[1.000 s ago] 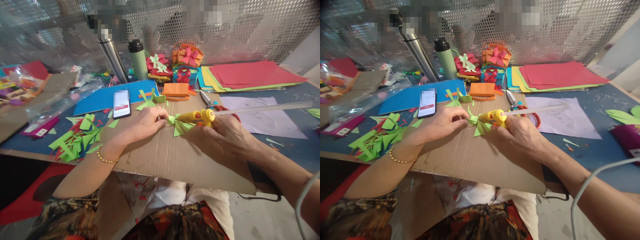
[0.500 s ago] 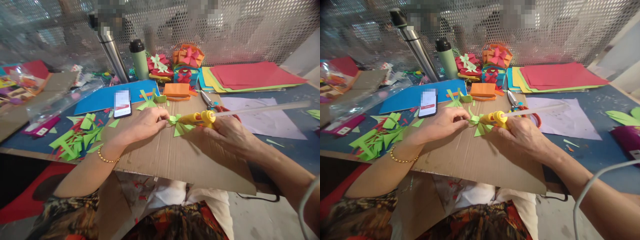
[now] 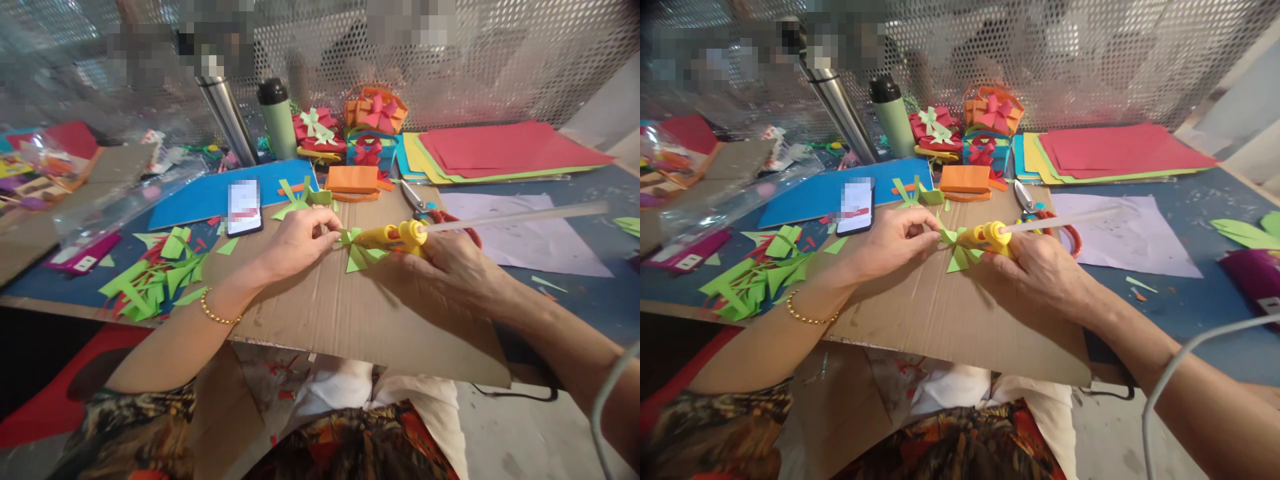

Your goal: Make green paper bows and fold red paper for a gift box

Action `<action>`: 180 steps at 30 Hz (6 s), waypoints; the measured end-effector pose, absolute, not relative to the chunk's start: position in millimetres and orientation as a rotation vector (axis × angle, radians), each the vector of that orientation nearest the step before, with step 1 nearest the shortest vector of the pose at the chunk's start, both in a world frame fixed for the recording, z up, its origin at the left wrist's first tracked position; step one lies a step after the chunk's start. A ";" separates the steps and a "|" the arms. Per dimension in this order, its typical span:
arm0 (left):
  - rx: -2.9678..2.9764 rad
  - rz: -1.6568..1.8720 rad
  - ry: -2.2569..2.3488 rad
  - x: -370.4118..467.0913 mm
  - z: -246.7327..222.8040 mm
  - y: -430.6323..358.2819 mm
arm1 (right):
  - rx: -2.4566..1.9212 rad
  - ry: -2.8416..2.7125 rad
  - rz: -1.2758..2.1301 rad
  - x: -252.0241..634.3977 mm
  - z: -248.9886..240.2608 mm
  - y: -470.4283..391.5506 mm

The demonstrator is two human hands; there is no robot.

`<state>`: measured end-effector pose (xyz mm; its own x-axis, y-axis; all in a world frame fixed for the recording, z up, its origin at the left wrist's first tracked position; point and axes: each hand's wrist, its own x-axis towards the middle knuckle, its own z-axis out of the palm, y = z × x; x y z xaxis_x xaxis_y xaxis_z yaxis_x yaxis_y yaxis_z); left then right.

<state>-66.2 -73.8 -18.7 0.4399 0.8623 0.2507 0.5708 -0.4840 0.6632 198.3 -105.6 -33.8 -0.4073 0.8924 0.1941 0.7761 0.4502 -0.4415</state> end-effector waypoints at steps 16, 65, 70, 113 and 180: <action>2.226 0.748 1.209 -57.5 -30.0 -71.4 | -1.423 -2.296 0.370 200.9 -37.8 -101.4; 2.453 0.355 1.416 -50.5 -25.3 -52.0 | -1.450 -2.196 0.360 196.5 -29.0 -107.8; 2.469 0.380 1.399 -50.8 -26.5 -51.4 | -1.375 -2.197 0.366 196.4 -33.0 -105.2; 2.514 0.371 1.355 -54.0 -14.8 -60.5 | -1.442 -2.326 0.191 194.6 -44.1 -107.4; 2.412 0.766 1.403 -63.1 -11.7 -59.1 | -1.499 -2.346 0.329 200.5 -37.6 -102.8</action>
<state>-63.1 -59.1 -11.7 0.3991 0.8610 0.3152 0.7310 -0.5063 0.4575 200.5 -102.8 -37.6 -0.3878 0.9086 0.1554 0.8308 0.4176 -0.3680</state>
